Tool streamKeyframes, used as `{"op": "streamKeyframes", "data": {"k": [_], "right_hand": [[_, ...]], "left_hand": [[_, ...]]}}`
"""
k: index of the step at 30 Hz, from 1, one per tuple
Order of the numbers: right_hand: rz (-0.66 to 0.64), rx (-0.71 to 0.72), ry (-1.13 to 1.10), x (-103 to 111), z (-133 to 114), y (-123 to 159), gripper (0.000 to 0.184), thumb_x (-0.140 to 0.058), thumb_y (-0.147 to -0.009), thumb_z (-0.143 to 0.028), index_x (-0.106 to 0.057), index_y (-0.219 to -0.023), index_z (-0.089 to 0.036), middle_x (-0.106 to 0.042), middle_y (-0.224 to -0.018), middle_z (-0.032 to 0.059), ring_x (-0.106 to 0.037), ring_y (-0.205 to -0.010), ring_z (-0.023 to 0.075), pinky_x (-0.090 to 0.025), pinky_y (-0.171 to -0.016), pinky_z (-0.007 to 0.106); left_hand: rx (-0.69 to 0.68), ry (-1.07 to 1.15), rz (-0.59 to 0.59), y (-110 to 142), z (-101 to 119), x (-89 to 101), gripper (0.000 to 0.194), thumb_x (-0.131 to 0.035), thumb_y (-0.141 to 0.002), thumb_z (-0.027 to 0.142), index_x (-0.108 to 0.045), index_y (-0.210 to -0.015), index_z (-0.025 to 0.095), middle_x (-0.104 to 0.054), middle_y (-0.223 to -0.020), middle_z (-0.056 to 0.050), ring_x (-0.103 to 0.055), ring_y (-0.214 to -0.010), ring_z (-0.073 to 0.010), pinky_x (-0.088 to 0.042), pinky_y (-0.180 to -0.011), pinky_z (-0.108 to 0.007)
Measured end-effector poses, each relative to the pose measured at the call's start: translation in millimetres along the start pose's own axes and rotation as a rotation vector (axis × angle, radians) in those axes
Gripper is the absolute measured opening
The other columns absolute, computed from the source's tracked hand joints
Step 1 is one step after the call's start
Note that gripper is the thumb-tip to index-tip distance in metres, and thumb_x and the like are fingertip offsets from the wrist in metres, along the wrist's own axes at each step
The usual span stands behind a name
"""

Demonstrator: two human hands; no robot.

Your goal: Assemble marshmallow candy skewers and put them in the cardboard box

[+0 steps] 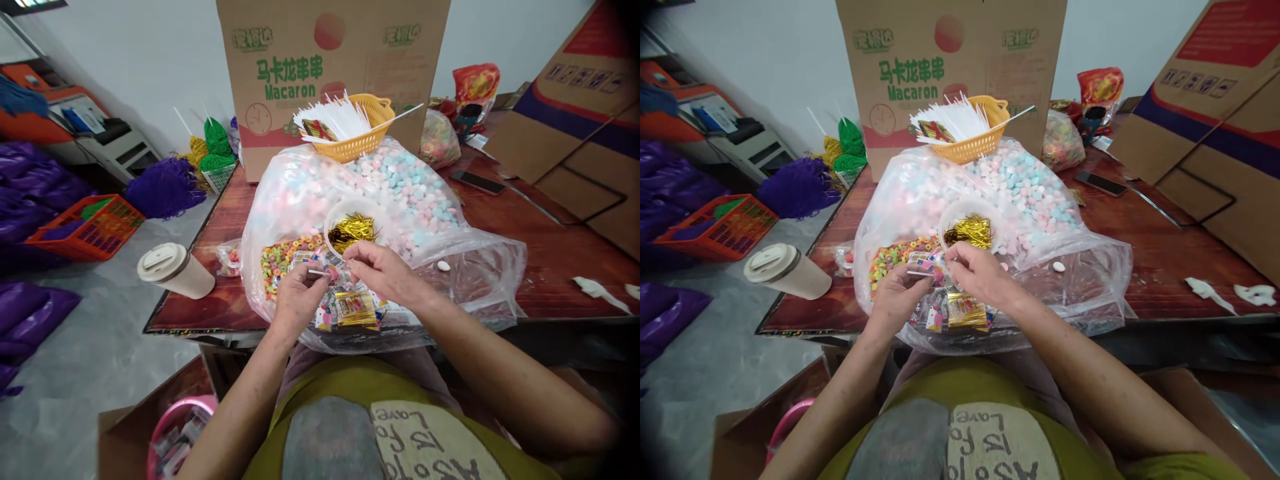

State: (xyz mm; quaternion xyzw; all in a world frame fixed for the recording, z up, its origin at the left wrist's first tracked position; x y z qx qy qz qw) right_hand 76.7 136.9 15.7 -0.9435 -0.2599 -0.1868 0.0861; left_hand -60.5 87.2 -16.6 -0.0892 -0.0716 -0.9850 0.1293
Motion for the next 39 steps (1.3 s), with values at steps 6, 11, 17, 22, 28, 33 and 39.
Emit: {"op": "streamKeyframes", "data": {"k": [6, 11, 17, 22, 28, 33, 39], "right_hand": [[-0.033, 0.314, 0.282, -15.0, -33.0, 17.4, 0.015, -0.044, -0.082, -0.017, -0.058, -0.085, -0.012, -0.055, -0.071, 0.0007, -0.044, -0.062, 0.0075, -0.033, -0.058, 0.019], [-0.044, 0.304, 0.504, -15.8, -34.6, 23.3, 0.020, -0.042, -0.086, -0.024, -0.059, -0.093, -0.014, -0.061, -0.081, 0.0038, -0.050, -0.069, 0.0109, -0.032, -0.061, 0.022], [0.138, 0.293, 0.596, 25.3, -21.9, 40.2, 0.025, -0.037, -0.089, -0.023, -0.054, -0.074, -0.013, -0.054, -0.062, 0.0019, -0.046, -0.057, 0.0102, -0.033, -0.054, 0.023], [0.367, 0.478, 0.494, 27.3, -29.5, 74.4, 0.017, -0.039, -0.087, -0.011, -0.054, -0.096, -0.010, -0.062, -0.082, 0.0083, -0.057, -0.075, 0.0123, -0.045, -0.068, 0.023], [0.458, 0.623, 0.487, 0.3, -23.5, 101.6, 0.033, -0.046, -0.080, -0.003, -0.048, -0.113, -0.007, -0.059, -0.093, 0.0165, -0.054, -0.088, 0.0204, -0.048, -0.073, 0.035], [0.444, 0.618, 0.455, -11.2, -5.2, 109.8, 0.042, -0.046, -0.078, -0.001, -0.045, -0.120, -0.007, -0.058, -0.100, 0.0172, -0.053, -0.097, 0.0214, -0.049, -0.080, 0.038], [0.431, 0.585, 0.438, -16.8, -3.5, 112.0, 0.042, -0.045, -0.079, -0.001, -0.045, -0.120, -0.009, -0.058, -0.106, 0.0168, -0.055, -0.100, 0.0199, -0.049, -0.083, 0.035]], "left_hand": [[0.083, 0.197, -0.003, -1.3, -0.9, -13.5, 0.037, -0.064, -0.056, 0.018, -0.050, -0.090, 0.012, -0.060, -0.065, 0.000, -0.057, -0.057, -0.0108, -0.045, -0.056, -0.021], [-0.101, 0.333, -0.100, -0.4, 10.5, -35.5, 0.034, -0.058, -0.056, 0.011, -0.045, -0.087, 0.015, -0.059, -0.067, 0.003, -0.054, -0.059, -0.0078, -0.043, -0.056, -0.018], [-0.022, 0.264, -0.052, 4.5, -1.5, -45.1, 0.027, -0.060, -0.067, 0.022, -0.043, -0.087, 0.016, -0.051, -0.064, 0.005, -0.050, -0.052, -0.0068, -0.045, -0.054, -0.020], [-0.029, -0.031, -0.116, 14.5, 4.0, -60.6, 0.028, -0.065, -0.066, 0.034, -0.051, -0.080, 0.014, -0.054, -0.065, 0.001, -0.051, -0.056, -0.0084, -0.042, -0.053, -0.020], [0.154, 0.198, -0.105, 25.6, -6.7, -66.8, 0.026, -0.067, -0.062, 0.030, -0.053, -0.076, 0.013, -0.058, -0.067, 0.000, -0.055, -0.059, -0.0092, -0.047, -0.060, -0.022], [0.190, 0.319, -0.085, 28.8, -29.5, -64.5, 0.028, -0.068, -0.063, 0.028, -0.051, -0.078, 0.013, -0.060, -0.068, 0.000, -0.058, -0.060, -0.0096, -0.049, -0.063, -0.023], [0.083, 0.248, -0.024, 29.5, -33.6, -60.2, 0.032, -0.067, -0.065, 0.030, -0.047, -0.085, 0.015, -0.059, -0.071, 0.000, -0.059, -0.065, -0.0100, -0.048, -0.063, -0.021]]}}
Point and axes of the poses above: each hand's wrist, its own y-axis away from the middle knuckle, its own x-axis out of the back of the hand, z = x × y, the point moved 8 cm from there along -y, towards the middle knuckle
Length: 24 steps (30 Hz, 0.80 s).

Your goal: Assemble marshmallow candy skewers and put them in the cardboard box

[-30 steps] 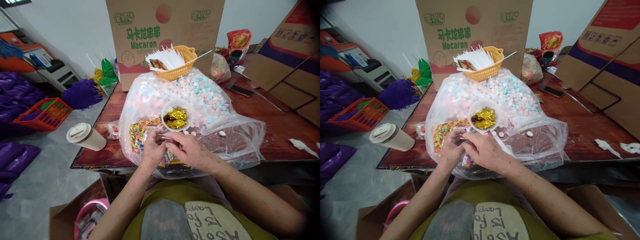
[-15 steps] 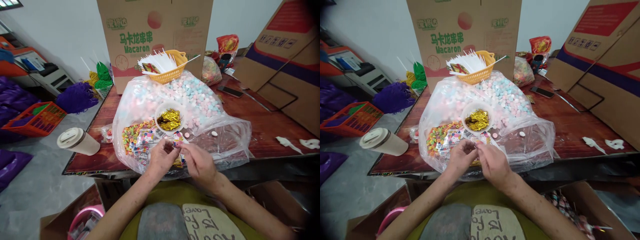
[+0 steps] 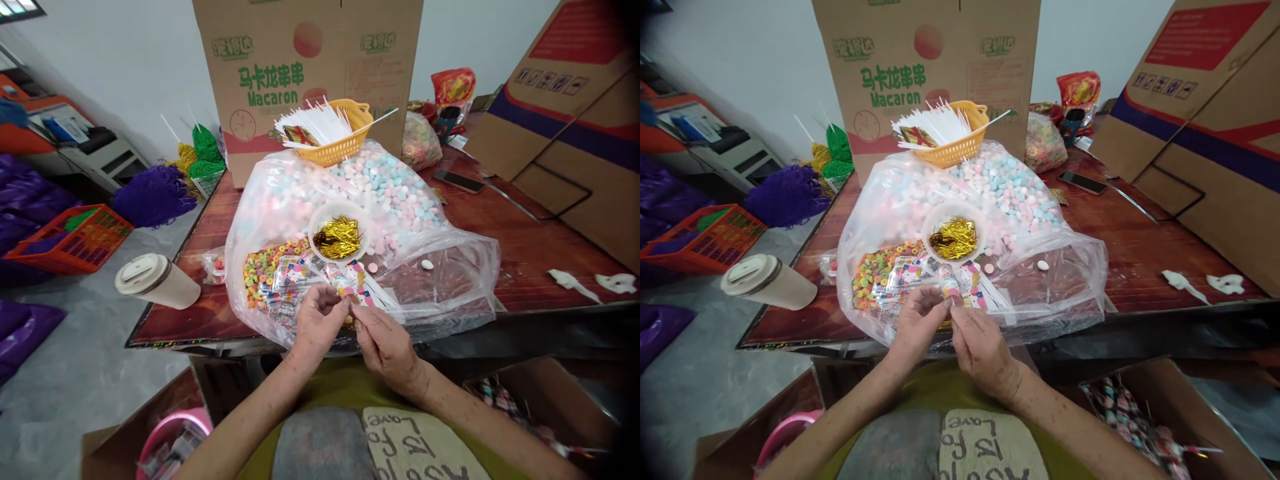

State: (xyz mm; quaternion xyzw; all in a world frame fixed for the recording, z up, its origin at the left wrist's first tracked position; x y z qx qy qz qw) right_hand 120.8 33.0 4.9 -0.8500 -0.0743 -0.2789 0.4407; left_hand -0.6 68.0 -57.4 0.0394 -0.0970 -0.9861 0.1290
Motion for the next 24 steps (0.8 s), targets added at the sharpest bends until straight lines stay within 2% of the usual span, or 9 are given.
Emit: {"op": "streamKeyframes", "data": {"k": [2, 5, 9, 11, 14, 17, 19, 22, 24], "right_hand": [[-0.016, 0.004, 0.009, -1.4, -2.1, -1.8, 0.041, -0.044, -0.080, -0.002, -0.045, -0.120, -0.009, -0.059, -0.104, 0.0155, -0.055, -0.098, 0.0197, -0.049, -0.082, 0.035], [-0.043, 0.050, 0.068, -3.7, -6.0, -5.4, 0.035, -0.044, -0.081, -0.005, -0.047, -0.116, -0.007, -0.060, -0.097, 0.0150, -0.056, -0.093, 0.0202, -0.049, -0.079, 0.036], [-0.076, 0.029, 0.328, -3.1, -0.7, -9.7, 0.020, -0.043, -0.083, -0.009, -0.057, -0.098, -0.006, -0.061, -0.082, 0.0125, -0.056, -0.082, 0.0190, -0.046, -0.075, 0.032], [-0.133, -0.021, 0.447, -3.7, 5.6, -10.4, 0.017, -0.043, -0.084, -0.009, -0.059, -0.090, -0.009, -0.060, -0.072, 0.0096, -0.056, -0.073, 0.0170, -0.043, -0.069, 0.029], [-0.224, -0.089, 0.498, -7.0, 12.5, -8.7, 0.017, -0.042, -0.082, -0.007, -0.058, -0.082, -0.011, -0.056, -0.062, 0.0052, -0.052, -0.058, 0.0133, -0.036, -0.057, 0.025], [-0.292, -0.118, 0.460, -15.1, 15.6, -3.3, 0.018, -0.038, -0.077, -0.004, -0.054, -0.073, -0.013, -0.054, -0.056, 0.0030, -0.049, -0.049, 0.0124, -0.029, -0.050, 0.025], [-0.316, -0.184, 0.373, -20.3, 21.9, 2.8, 0.017, -0.039, -0.074, -0.005, -0.052, -0.070, -0.014, -0.054, -0.055, 0.0026, -0.049, -0.047, 0.0123, -0.028, -0.048, 0.024], [-0.373, -0.361, 0.155, -29.9, 37.5, 14.4, 0.016, -0.038, -0.075, -0.009, -0.054, -0.074, -0.013, -0.059, -0.059, 0.0038, -0.052, -0.051, 0.0129, -0.032, -0.048, 0.022], [-0.394, -0.437, 0.009, -34.3, 43.3, 18.3, 0.018, -0.036, -0.081, -0.013, -0.054, -0.081, -0.012, -0.060, -0.064, 0.0049, -0.054, -0.056, 0.0135, -0.036, -0.050, 0.022]], "left_hand": [[-0.020, -0.055, 0.017, 0.3, 1.8, 1.3, 0.032, -0.066, -0.066, 0.030, -0.047, -0.087, 0.016, -0.060, -0.072, 0.000, -0.059, -0.066, -0.0110, -0.048, -0.064, -0.022], [-0.099, -0.199, 0.037, -0.2, 7.2, 5.7, 0.022, -0.060, -0.071, 0.028, -0.049, -0.085, 0.015, -0.062, -0.074, -0.003, -0.060, -0.067, -0.0122, -0.048, -0.065, -0.024], [-0.251, -0.465, 0.093, 0.3, 18.9, 16.7, 0.016, -0.051, -0.074, 0.020, -0.054, -0.089, 0.015, -0.064, -0.078, -0.003, -0.060, -0.068, -0.0121, -0.047, -0.066, -0.023], [-0.373, -0.603, 0.076, 3.0, 29.4, 15.1, 0.021, -0.047, -0.077, 0.017, -0.053, -0.097, 0.016, -0.065, -0.082, -0.003, -0.061, -0.072, -0.0128, -0.046, -0.067, -0.024], [-0.627, -0.880, 0.014, 12.7, 48.8, -1.1, 0.027, -0.040, -0.082, 0.017, -0.048, -0.107, 0.015, -0.064, -0.084, -0.006, -0.061, -0.072, -0.0152, -0.045, -0.067, -0.027], [-0.868, -1.142, -0.037, 25.5, 63.6, -23.2, 0.025, -0.037, -0.081, 0.016, -0.049, -0.103, 0.015, -0.063, -0.078, -0.006, -0.059, -0.064, -0.0176, -0.043, -0.060, -0.028], [-0.970, -1.237, -0.146, 32.4, 66.1, -37.9, 0.022, -0.039, -0.078, 0.015, -0.051, -0.096, 0.017, -0.060, -0.070, -0.004, -0.057, -0.060, -0.0182, -0.041, -0.055, -0.028], [-1.027, -1.313, -0.337, 38.9, 61.7, -52.0, 0.024, -0.043, -0.074, 0.013, -0.050, -0.096, 0.019, -0.056, -0.066, -0.002, -0.054, -0.056, -0.0191, -0.038, -0.049, -0.029], [-1.017, -1.344, -0.370, 38.9, 59.9, -53.4, 0.023, -0.044, -0.073, 0.012, -0.049, -0.095, 0.019, -0.055, -0.067, -0.002, -0.053, -0.057, -0.0194, -0.038, -0.050, -0.029]]}}
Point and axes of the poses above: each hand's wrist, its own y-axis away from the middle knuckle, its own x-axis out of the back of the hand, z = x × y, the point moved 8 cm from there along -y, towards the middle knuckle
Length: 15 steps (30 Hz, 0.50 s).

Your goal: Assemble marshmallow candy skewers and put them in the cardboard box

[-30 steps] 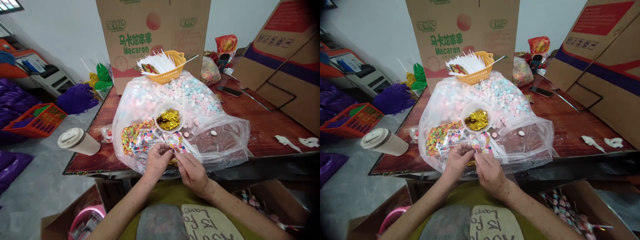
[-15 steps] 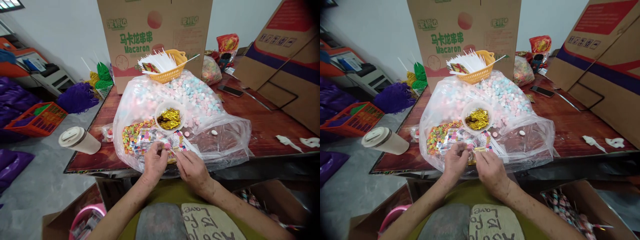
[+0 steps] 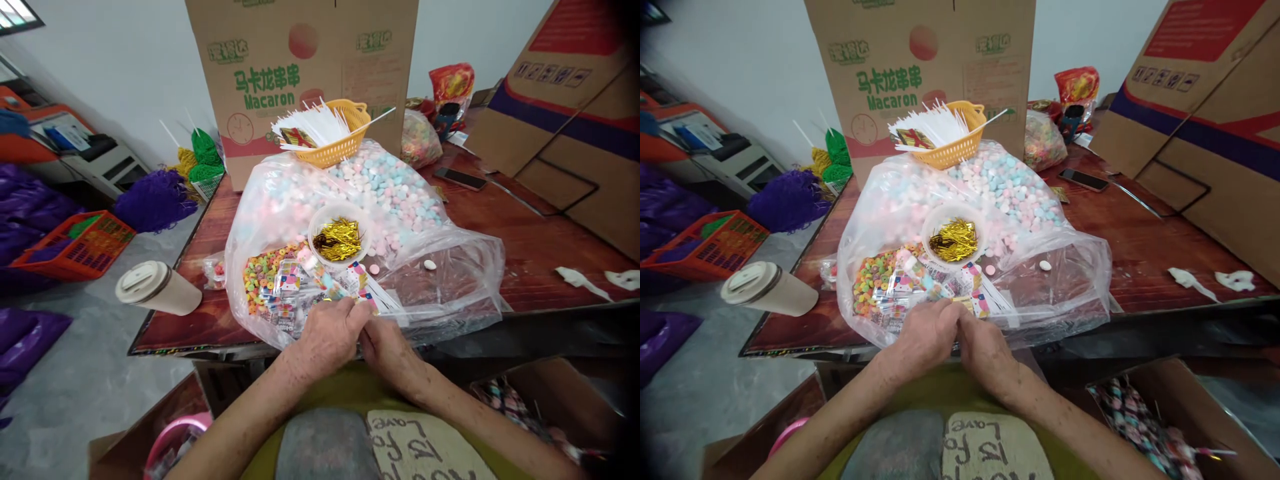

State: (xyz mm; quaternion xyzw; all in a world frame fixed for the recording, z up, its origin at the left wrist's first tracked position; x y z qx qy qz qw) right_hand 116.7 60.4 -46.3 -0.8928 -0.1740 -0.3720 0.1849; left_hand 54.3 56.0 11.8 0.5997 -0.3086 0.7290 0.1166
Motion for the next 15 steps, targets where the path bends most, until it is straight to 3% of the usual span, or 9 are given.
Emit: {"op": "streamKeyframes", "data": {"k": [6, 10, 15], "right_hand": [[0.018, 0.049, -0.340, 14.0, -9.6, -5.5, 0.018, -0.034, -0.088, -0.018, -0.051, -0.082, -0.013, -0.057, -0.067, 0.0016, -0.051, -0.060, 0.0096, -0.041, -0.054, 0.019], [0.134, 0.176, -0.233, 29.9, -23.5, -4.6, 0.015, -0.037, -0.088, -0.014, -0.052, -0.092, -0.014, -0.059, -0.074, 0.0035, -0.053, -0.061, 0.0090, -0.042, -0.056, 0.018], [0.234, 0.293, -0.055, 32.5, -34.2, -0.7, 0.016, -0.037, -0.085, -0.009, -0.052, -0.089, -0.014, -0.060, -0.069, 0.0042, -0.058, -0.062, 0.0115, -0.045, -0.057, 0.020]], "left_hand": [[0.048, 0.017, 0.019, -1.4, -8.3, 12.9, 0.014, -0.042, -0.076, 0.013, -0.048, -0.087, 0.019, -0.055, -0.067, -0.002, -0.053, -0.056, -0.0184, -0.038, -0.050, -0.029], [0.156, 0.080, 0.161, 5.4, -20.8, 31.4, 0.017, -0.036, -0.082, 0.014, -0.047, -0.095, 0.016, -0.057, -0.073, -0.004, -0.054, -0.061, -0.0147, -0.039, -0.055, -0.026], [-0.002, -0.014, 0.243, 17.0, -0.6, 28.3, 0.014, -0.037, -0.081, 0.012, -0.050, -0.078, 0.017, -0.049, -0.061, -0.002, -0.044, -0.051, -0.0149, -0.032, -0.049, -0.027]]}}
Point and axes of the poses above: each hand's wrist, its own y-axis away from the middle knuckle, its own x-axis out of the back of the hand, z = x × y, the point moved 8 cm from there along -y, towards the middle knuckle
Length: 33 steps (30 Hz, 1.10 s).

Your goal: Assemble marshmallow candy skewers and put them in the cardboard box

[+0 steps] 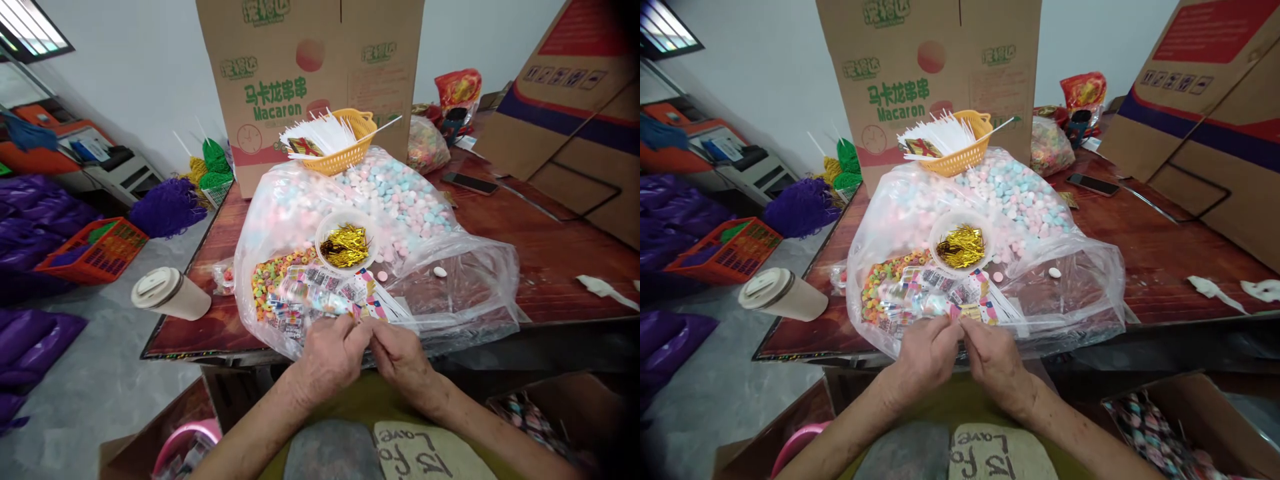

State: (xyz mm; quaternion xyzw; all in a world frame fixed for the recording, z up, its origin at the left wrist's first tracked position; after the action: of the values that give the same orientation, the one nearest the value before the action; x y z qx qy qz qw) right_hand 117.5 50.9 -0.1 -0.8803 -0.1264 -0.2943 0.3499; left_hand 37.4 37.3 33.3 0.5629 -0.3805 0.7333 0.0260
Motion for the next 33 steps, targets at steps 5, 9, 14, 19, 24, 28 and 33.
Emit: {"op": "streamKeyframes", "data": {"k": [5, 9, 14, 19, 24, 28, 33], "right_hand": [[0.015, 0.028, 0.097, -0.6, -4.7, 0.1, 0.025, -0.034, -0.082, -0.007, -0.051, -0.099, -0.012, -0.063, -0.074, 0.0057, -0.061, -0.065, 0.0129, -0.047, -0.058, 0.022], [0.057, 0.103, 0.168, 4.0, -13.5, -2.7, 0.029, -0.035, -0.083, -0.007, -0.049, -0.109, -0.009, -0.064, -0.077, 0.0074, -0.061, -0.066, 0.0136, -0.048, -0.059, 0.024], [0.053, 0.159, 0.205, 4.3, -20.1, -5.3, 0.018, -0.039, -0.084, -0.008, -0.055, -0.091, -0.010, -0.062, -0.070, 0.0065, -0.059, -0.064, 0.0133, -0.045, -0.059, 0.024], [0.096, 0.141, 0.301, 1.8, -18.2, -1.0, 0.016, -0.040, -0.084, -0.009, -0.056, -0.088, -0.010, -0.058, -0.062, 0.0045, -0.054, -0.058, 0.0125, -0.040, -0.057, 0.025], [0.146, 0.184, 0.428, 1.1, -18.8, 0.6, 0.015, -0.048, -0.082, -0.010, -0.055, -0.095, -0.008, -0.055, -0.056, 0.0022, -0.048, -0.051, 0.0119, -0.032, -0.054, 0.029], [0.169, 0.228, 0.460, 2.1, -21.7, -1.3, 0.016, -0.051, -0.080, -0.008, -0.054, -0.096, -0.007, -0.056, -0.056, 0.0025, -0.050, -0.053, 0.0120, -0.031, -0.056, 0.029], [0.150, 0.228, 0.490, -0.8, -22.5, -2.7, 0.014, -0.051, -0.079, -0.007, -0.053, -0.093, -0.007, -0.055, -0.056, 0.0031, -0.049, -0.053, 0.0125, -0.029, -0.056, 0.030]], "left_hand": [[-0.071, 0.111, -0.017, 5.9, 10.2, -9.5, 0.017, -0.037, -0.080, 0.014, -0.048, -0.067, 0.017, -0.045, -0.061, -0.002, -0.042, -0.052, -0.0128, -0.030, -0.047, -0.026], [-0.059, 0.171, -0.002, 6.3, 6.0, -9.7, 0.017, -0.035, -0.079, 0.012, -0.047, -0.067, 0.016, -0.047, -0.061, -0.002, -0.042, -0.052, -0.0120, -0.029, -0.046, -0.025], [0.154, 0.391, 0.211, 12.5, -15.9, 6.5, 0.011, -0.039, -0.077, 0.007, -0.042, -0.076, 0.017, -0.048, -0.060, 0.000, -0.045, -0.054, -0.0095, -0.035, -0.051, -0.021], [0.304, 0.340, 0.226, 26.7, -21.9, 0.1, 0.029, -0.044, -0.077, 0.007, -0.042, -0.104, 0.016, -0.059, -0.075, -0.004, -0.055, -0.064, -0.0110, -0.042, -0.060, -0.023], [0.457, 0.301, 0.188, 30.9, -30.8, -5.7, 0.029, -0.055, -0.077, 0.015, -0.042, -0.102, 0.017, -0.054, -0.069, -0.001, -0.052, -0.058, -0.0106, -0.042, -0.056, -0.022], [0.357, 0.139, 0.215, 22.1, -27.8, 1.9, 0.023, -0.056, -0.077, 0.012, -0.046, -0.098, 0.016, -0.060, -0.077, -0.004, -0.057, -0.066, -0.0126, -0.045, -0.060, -0.023], [0.307, 0.046, 0.181, 21.2, -28.7, -2.1, 0.020, -0.057, -0.077, 0.012, -0.050, -0.096, 0.014, -0.064, -0.085, -0.007, -0.061, -0.076, -0.0158, -0.048, -0.066, -0.025]]}}
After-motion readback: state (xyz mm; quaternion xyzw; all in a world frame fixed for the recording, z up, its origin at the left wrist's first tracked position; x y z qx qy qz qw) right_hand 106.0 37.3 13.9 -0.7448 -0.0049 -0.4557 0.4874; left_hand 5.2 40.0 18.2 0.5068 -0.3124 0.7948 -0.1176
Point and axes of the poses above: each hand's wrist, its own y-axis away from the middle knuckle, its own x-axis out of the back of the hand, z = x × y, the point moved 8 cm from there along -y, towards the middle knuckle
